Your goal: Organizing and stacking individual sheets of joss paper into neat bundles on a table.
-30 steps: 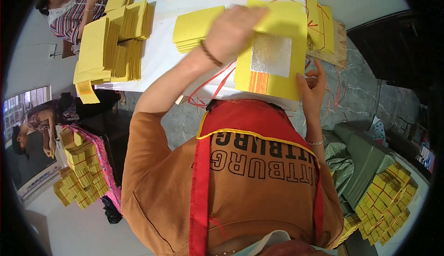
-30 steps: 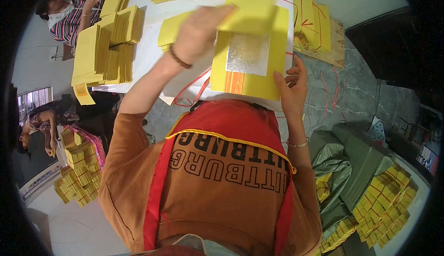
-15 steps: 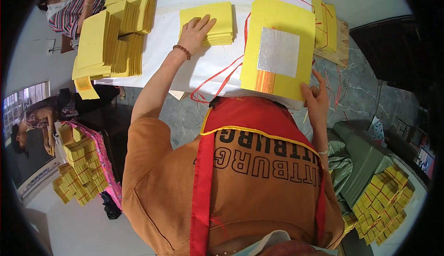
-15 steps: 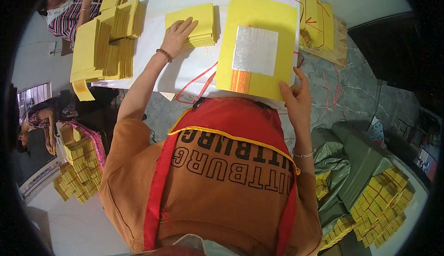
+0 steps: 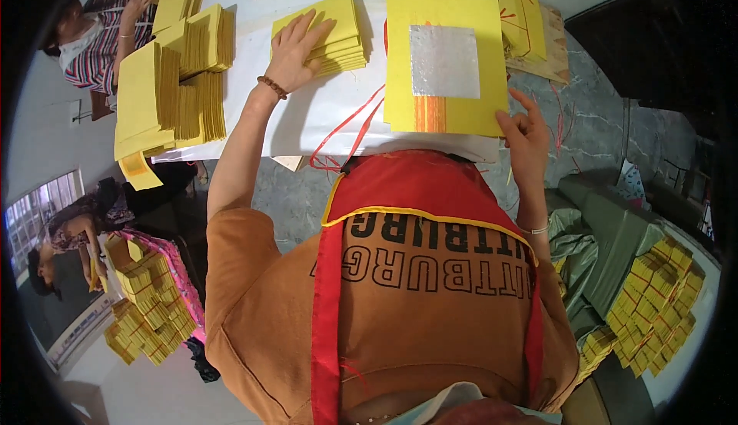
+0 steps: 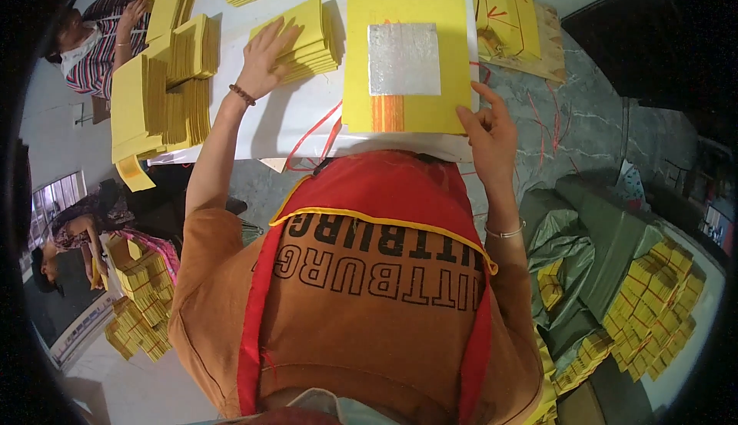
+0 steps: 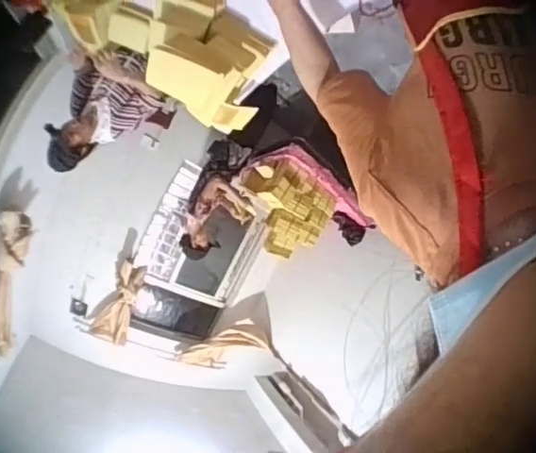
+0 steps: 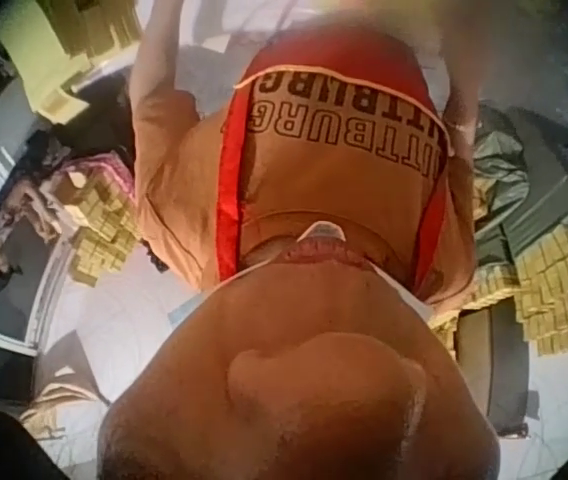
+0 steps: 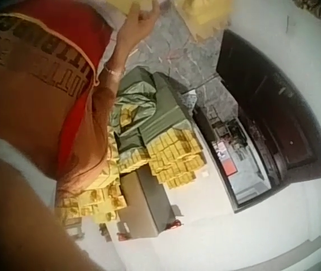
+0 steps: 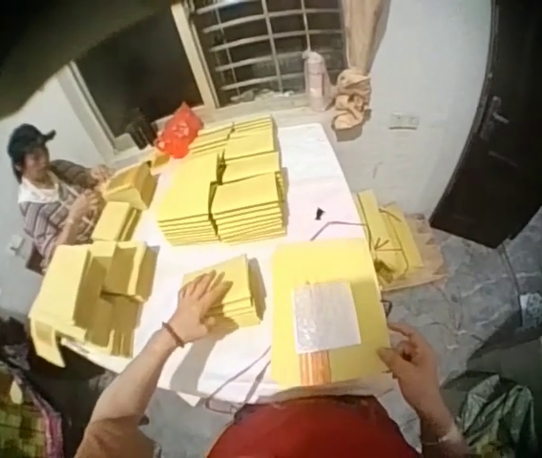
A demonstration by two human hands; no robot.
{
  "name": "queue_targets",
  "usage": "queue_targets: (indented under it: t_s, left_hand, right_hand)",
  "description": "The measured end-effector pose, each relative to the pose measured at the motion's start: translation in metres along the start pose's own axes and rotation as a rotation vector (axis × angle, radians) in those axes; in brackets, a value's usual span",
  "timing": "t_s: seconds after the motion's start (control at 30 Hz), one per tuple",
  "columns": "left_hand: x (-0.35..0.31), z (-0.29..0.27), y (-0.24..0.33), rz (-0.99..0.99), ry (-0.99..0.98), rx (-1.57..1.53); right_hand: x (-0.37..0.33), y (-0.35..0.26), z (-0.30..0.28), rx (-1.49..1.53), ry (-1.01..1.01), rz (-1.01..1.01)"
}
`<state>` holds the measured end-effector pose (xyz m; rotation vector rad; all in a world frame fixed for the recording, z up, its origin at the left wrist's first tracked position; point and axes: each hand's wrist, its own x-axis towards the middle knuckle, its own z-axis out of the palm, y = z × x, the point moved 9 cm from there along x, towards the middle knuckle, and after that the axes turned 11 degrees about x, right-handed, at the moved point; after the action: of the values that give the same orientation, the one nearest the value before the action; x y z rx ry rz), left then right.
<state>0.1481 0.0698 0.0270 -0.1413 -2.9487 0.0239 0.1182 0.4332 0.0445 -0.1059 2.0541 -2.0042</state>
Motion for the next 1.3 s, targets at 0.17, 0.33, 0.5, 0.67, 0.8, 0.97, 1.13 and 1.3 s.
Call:
queue_targets:
  t_s: [0.17,0.33,0.5,0.67,0.8,0.97,1.13,1.3]
  left_hand:
    - [0.008,-0.038,0.059,0.085,0.147,-0.406]
    - [-0.01,-0.057,0.149,0.18,0.103,-0.376]
    - [-0.009,-0.041,0.148,0.159,0.059,-0.418]
    - [-0.004,-0.04,0.147,0.163,0.009,-0.477]
    - [0.0,-0.036,0.144,0.165,0.023,-0.512]
    - [-0.005,-0.059,0.15,0.188,0.095,-0.249]
    - [-0.011,-0.07,0.163,0.38,0.05,-0.327]
    - [-0.002,-0.071,0.157,0.414,0.037,-0.611]
  right_hand:
    - [0.002,0.002,0.003,0.023,-0.014,-0.028]
    - [0.0,0.004,0.001,0.007,0.006,-0.042]
    - [-0.002,-0.002,0.009,-0.058,-0.07,-0.046]
    - [0.013,0.0,-0.003,-0.128,0.045,-0.226]
    - [0.018,-0.021,0.006,-0.185,0.078,-0.437]
    - [0.006,-0.031,0.028,-0.477,-0.133,-0.622]
    - [0.004,-0.022,0.042,-0.637,-0.261,-0.663]
    - [0.013,-0.021,0.035,-0.355,-0.329,-0.56]
